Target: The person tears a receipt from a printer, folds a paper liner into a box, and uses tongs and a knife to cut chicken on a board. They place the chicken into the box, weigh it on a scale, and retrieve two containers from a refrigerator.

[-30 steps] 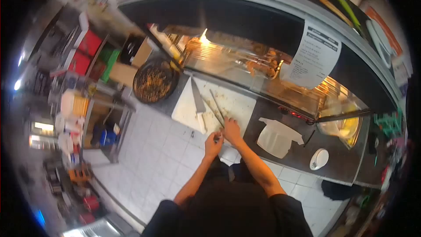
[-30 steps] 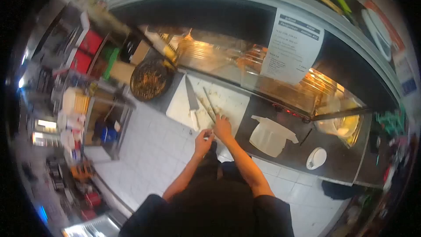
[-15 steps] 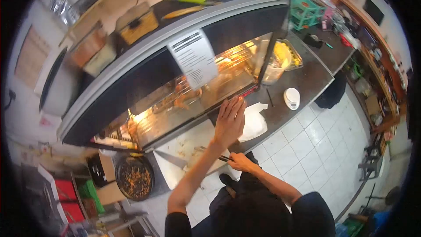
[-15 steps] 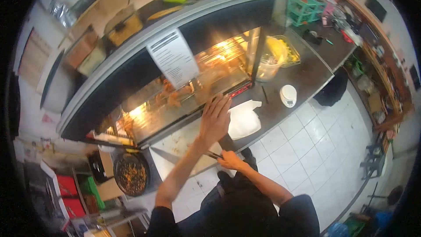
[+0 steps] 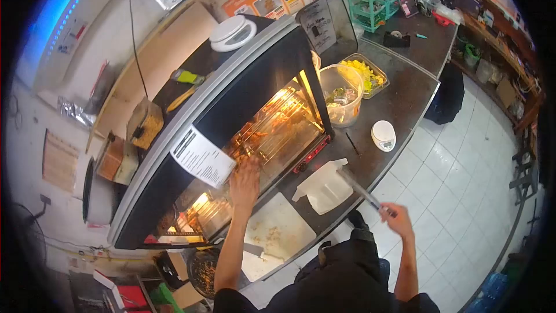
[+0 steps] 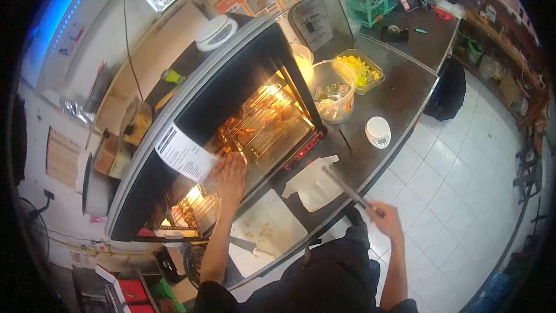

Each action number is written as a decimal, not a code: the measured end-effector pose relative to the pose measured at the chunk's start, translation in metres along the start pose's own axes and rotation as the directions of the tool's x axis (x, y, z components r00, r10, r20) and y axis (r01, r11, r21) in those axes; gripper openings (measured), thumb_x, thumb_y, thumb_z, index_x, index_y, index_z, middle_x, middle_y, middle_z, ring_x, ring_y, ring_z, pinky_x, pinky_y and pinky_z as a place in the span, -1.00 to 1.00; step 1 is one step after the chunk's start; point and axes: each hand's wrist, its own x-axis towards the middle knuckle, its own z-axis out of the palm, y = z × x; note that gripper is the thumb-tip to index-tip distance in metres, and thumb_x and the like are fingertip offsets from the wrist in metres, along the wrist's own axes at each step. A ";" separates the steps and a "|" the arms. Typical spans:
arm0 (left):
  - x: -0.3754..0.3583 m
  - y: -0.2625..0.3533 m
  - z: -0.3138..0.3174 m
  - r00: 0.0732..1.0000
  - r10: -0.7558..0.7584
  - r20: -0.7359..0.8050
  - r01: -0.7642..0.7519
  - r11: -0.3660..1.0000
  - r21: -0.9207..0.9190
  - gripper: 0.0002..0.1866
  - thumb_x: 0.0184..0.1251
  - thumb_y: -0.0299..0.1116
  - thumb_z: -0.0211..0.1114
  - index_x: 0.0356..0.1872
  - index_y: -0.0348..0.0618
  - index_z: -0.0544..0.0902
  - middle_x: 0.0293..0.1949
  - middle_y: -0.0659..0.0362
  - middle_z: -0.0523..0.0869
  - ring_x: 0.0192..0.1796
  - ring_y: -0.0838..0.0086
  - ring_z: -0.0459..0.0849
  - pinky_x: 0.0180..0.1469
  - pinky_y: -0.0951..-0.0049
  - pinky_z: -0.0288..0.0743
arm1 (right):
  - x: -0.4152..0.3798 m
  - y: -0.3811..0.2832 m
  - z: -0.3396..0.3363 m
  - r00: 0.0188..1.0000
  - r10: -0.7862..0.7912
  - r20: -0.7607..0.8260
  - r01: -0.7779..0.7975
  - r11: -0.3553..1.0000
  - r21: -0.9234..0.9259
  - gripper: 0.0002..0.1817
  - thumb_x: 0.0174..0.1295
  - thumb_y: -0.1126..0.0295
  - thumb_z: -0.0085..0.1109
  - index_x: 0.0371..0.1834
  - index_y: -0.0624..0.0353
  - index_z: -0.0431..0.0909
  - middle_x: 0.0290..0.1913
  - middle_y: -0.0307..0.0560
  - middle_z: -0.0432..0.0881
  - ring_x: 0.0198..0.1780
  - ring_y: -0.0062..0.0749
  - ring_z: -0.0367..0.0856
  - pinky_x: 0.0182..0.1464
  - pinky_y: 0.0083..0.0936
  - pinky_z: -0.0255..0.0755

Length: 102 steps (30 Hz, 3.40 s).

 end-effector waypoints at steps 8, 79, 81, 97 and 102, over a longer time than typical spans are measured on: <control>-0.087 -0.009 -0.019 0.903 -0.388 0.185 0.401 0.915 -0.040 -0.37 0.47 -0.06 -0.09 0.47 -0.14 0.19 0.51 0.13 0.16 0.55 0.10 0.02 0.49 -0.21 -0.39 | 0.095 -0.128 -0.012 0.798 -0.554 -0.238 0.455 0.813 -0.363 -0.59 0.09 0.32 0.35 0.03 0.14 0.59 -0.27 0.15 0.67 -0.29 0.05 0.67 -0.27 -0.21 0.53; -0.429 0.176 -0.105 -0.321 -0.183 0.929 0.043 -0.983 -0.179 -0.65 0.48 -0.03 0.11 -0.02 -0.07 0.36 -0.42 0.21 0.50 -0.71 0.69 0.33 -0.71 0.59 0.20 | -0.069 0.036 0.484 0.448 -0.220 0.867 0.859 0.374 -0.349 -0.38 0.02 0.50 0.22 0.21 0.28 0.25 -0.04 0.34 0.46 -0.07 0.25 0.54 -0.08 0.03 0.51; -0.431 0.188 -0.106 -0.320 -0.220 0.921 0.066 -0.975 -0.210 -0.64 0.50 -0.03 0.08 0.02 -0.08 0.34 -0.39 0.19 0.52 -0.70 0.69 0.34 -0.71 0.59 0.20 | -0.065 0.019 0.479 0.500 -0.194 0.844 0.820 0.419 -0.389 -0.46 0.02 0.54 0.13 0.16 0.28 0.32 -0.05 0.32 0.46 -0.07 0.26 0.53 -0.05 0.08 0.49; -0.326 0.188 0.014 -0.016 -0.541 0.841 0.708 -0.599 -0.373 -0.74 0.25 -0.20 0.23 -0.19 -0.13 0.70 -0.52 -0.07 0.68 -0.41 0.02 0.68 -0.30 0.17 0.50 | 0.029 -0.036 0.245 0.632 -0.244 0.736 0.726 0.520 -0.450 -0.74 0.28 0.35 0.12 -0.02 0.22 0.49 -0.28 0.30 0.63 -0.22 0.22 0.62 -0.18 -0.04 0.46; -0.339 0.166 -0.005 0.036 -0.788 0.615 0.882 -0.265 -0.390 -0.72 0.12 -0.40 0.24 -0.12 -0.21 0.68 -0.45 0.01 0.69 -0.36 0.13 0.70 -0.29 0.16 0.53 | 0.008 -0.037 0.240 0.706 -0.258 0.659 0.634 0.646 -0.425 -0.73 0.23 0.40 0.18 -0.02 0.24 0.53 -0.29 0.25 0.65 -0.21 0.17 0.64 -0.17 -0.10 0.47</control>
